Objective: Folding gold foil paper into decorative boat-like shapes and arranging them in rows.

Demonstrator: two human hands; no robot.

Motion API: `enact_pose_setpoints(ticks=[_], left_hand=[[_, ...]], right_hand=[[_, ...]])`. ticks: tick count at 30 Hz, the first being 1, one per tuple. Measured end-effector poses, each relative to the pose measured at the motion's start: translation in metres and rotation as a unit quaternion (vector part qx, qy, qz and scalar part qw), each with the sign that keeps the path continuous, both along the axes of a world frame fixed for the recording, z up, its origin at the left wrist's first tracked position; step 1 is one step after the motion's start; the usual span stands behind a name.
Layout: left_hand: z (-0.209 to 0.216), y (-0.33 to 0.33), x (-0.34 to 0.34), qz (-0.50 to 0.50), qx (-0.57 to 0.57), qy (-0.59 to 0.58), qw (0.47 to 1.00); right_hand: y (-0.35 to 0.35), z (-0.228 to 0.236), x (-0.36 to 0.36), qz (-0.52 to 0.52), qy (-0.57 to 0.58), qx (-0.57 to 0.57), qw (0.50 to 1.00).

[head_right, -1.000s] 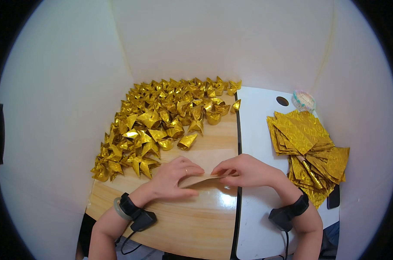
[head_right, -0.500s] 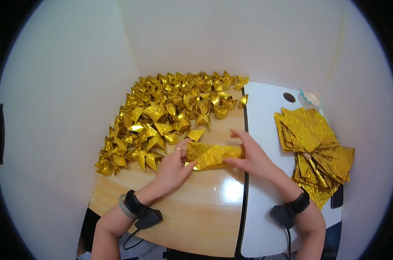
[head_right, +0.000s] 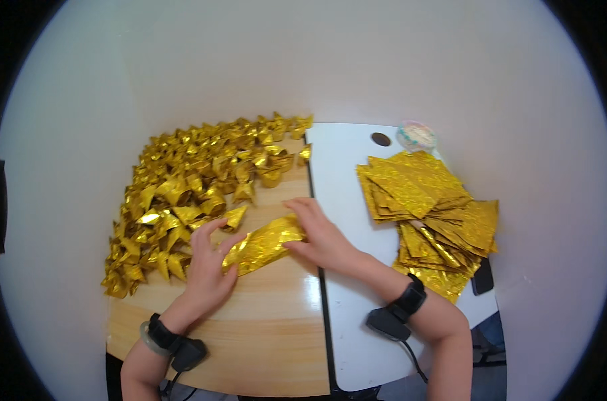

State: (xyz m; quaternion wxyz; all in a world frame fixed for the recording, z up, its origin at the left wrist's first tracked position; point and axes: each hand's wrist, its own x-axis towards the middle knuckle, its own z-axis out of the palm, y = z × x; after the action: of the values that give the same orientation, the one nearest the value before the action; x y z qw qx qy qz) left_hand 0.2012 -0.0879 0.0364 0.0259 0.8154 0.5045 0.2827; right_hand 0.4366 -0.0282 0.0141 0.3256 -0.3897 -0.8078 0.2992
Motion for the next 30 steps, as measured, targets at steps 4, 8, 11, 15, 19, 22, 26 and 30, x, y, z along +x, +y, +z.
enact_pose_setpoints(ticks=[4, 8, 11, 15, 19, 22, 26, 30], left_hand=[[-0.010, 0.003, 0.000, -0.137, -0.034, 0.036, 0.989], [-0.019, 0.005, 0.000, -0.202, -0.112, 0.062, 0.971], [-0.017, 0.007, 0.003, -0.196, -0.103, 0.080, 0.972], [-0.015, 0.007, 0.003, -0.186, -0.101, 0.104, 0.972], [-0.016, 0.003, -0.003, -0.156, -0.088, 0.104, 0.978], [-0.018, 0.004, -0.002, -0.143, -0.015, 0.085, 0.986], [-0.020, 0.004, -0.006, -0.092, 0.006, 0.077, 0.993], [-0.019, 0.002, -0.008, -0.085, 0.029, 0.071, 0.993]], right_hand=[[-0.002, 0.001, 0.003, 0.016, -0.025, 0.000, 1.000], [-0.004, 0.003, 0.003, 0.015, -0.038, -0.013, 0.999], [-0.003, 0.003, 0.007, -0.024, -0.063, 0.148, 0.987], [-0.001, 0.001, 0.007, 0.089, -0.085, 0.171, 0.978], [-0.002, 0.003, 0.004, 0.131, -0.101, 0.181, 0.969], [-0.002, 0.004, 0.008, 0.111, -0.111, 0.199, 0.967], [-0.004, 0.007, 0.006, 0.082, -0.166, 0.294, 0.938], [-0.010, 0.018, -0.001, 0.100, -0.177, 0.348, 0.915]])
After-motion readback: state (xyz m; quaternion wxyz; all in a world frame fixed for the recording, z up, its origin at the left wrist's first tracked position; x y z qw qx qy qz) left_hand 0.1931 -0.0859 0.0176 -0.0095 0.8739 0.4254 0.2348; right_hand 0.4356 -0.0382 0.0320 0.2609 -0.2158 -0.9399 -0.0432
